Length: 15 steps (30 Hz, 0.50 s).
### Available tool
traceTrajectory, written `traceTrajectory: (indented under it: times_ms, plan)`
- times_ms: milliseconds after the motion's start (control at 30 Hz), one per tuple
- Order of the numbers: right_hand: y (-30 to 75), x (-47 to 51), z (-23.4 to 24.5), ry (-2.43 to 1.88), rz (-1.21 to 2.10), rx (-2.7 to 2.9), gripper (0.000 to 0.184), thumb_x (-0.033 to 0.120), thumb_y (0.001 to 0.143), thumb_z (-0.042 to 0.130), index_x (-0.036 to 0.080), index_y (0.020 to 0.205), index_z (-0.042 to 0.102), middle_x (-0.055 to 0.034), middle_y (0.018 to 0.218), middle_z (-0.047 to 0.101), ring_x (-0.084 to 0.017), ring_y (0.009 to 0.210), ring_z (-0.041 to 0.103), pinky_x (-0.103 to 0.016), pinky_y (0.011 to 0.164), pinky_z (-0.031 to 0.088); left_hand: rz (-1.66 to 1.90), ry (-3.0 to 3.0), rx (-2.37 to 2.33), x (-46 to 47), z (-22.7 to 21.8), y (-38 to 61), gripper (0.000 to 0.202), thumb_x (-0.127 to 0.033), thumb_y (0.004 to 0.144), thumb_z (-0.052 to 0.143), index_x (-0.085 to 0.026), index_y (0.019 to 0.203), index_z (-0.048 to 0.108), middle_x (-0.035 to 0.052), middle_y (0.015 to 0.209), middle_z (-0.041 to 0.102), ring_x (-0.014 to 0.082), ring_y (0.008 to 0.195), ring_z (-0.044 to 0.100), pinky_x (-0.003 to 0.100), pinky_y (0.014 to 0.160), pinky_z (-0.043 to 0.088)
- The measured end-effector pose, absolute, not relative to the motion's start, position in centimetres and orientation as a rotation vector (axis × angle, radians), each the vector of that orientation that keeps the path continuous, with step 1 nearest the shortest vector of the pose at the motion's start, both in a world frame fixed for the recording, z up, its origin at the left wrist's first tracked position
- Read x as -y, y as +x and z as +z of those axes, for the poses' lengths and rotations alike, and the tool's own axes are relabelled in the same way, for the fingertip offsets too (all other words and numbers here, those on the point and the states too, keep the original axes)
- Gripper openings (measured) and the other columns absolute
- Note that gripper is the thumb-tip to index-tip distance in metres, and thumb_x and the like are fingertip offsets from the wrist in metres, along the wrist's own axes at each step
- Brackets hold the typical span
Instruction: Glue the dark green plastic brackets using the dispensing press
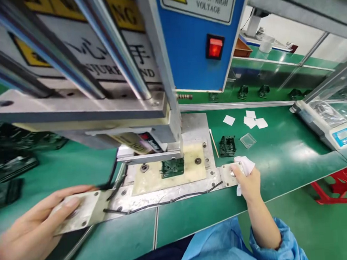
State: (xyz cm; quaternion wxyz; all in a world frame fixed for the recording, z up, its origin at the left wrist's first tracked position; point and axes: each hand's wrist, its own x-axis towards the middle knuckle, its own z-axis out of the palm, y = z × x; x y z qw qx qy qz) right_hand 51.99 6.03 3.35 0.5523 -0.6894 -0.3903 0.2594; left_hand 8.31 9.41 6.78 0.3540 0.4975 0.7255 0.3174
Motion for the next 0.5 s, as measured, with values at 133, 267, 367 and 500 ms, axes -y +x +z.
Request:
traceTrajectory:
  times_ms: [133, 267, 367, 500]
  plan:
    - [52.2, -5.9, 3.1, -1.624, 0.608, 0.879, 0.056, 0.059, 0.068, 0.086, 0.015, 0.100, 0.077, -0.0122, 0.099, 0.072, -0.035, 0.096, 0.066, -0.045, 0.088, 0.053, 0.893, 0.923, -1.685, -9.2, 8.2, 9.1, 0.078, -0.078, 0.056, 0.078, -0.022, 0.109, 0.066, 0.0019, 0.088, 0.071, 0.0179, 0.067, 0.059, 0.020, 0.053, 0.047]
    - [52.3, -5.7, 2.9, -1.628, 0.594, 0.875, 0.055, 0.059, 0.067, 0.087, 0.016, 0.100, 0.077, -0.0115, 0.099, 0.072, -0.034, 0.092, 0.066, -0.042, 0.081, 0.054, 0.947, 0.949, -1.642, -9.2, 7.7, 8.9, 0.066, -0.071, 0.062, 0.079, -0.021, 0.104, 0.067, 0.0037, 0.092, 0.069, 0.0165, 0.070, 0.057, 0.020, 0.056, 0.048]
    - [52.4, -5.5, 3.0, -1.642, 0.566, 0.887, 0.054, 0.059, 0.069, 0.087, 0.016, 0.100, 0.078, -0.0110, 0.098, 0.072, -0.033, 0.090, 0.067, -0.038, 0.073, 0.056, 0.949, 1.001, -1.605, -9.1, 7.1, 8.3, 0.061, -0.068, 0.068, 0.077, -0.020, 0.104, 0.067, 0.0046, 0.092, 0.070, 0.0171, 0.070, 0.058, 0.021, 0.057, 0.048]
    - [52.5, -5.1, 3.1, -1.660, 0.584, 0.904, 0.052, 0.055, 0.072, 0.086, 0.015, 0.104, 0.077, -0.0106, 0.094, 0.071, -0.029, 0.073, 0.067, -0.029, 0.047, 0.052, 0.797, 1.360, -1.642, -9.9, 8.4, 7.9, 0.057, -0.068, 0.078, 0.066, -0.019, 0.106, 0.068, 0.0078, 0.101, 0.072, 0.0203, 0.075, 0.064, 0.026, 0.061, 0.053]
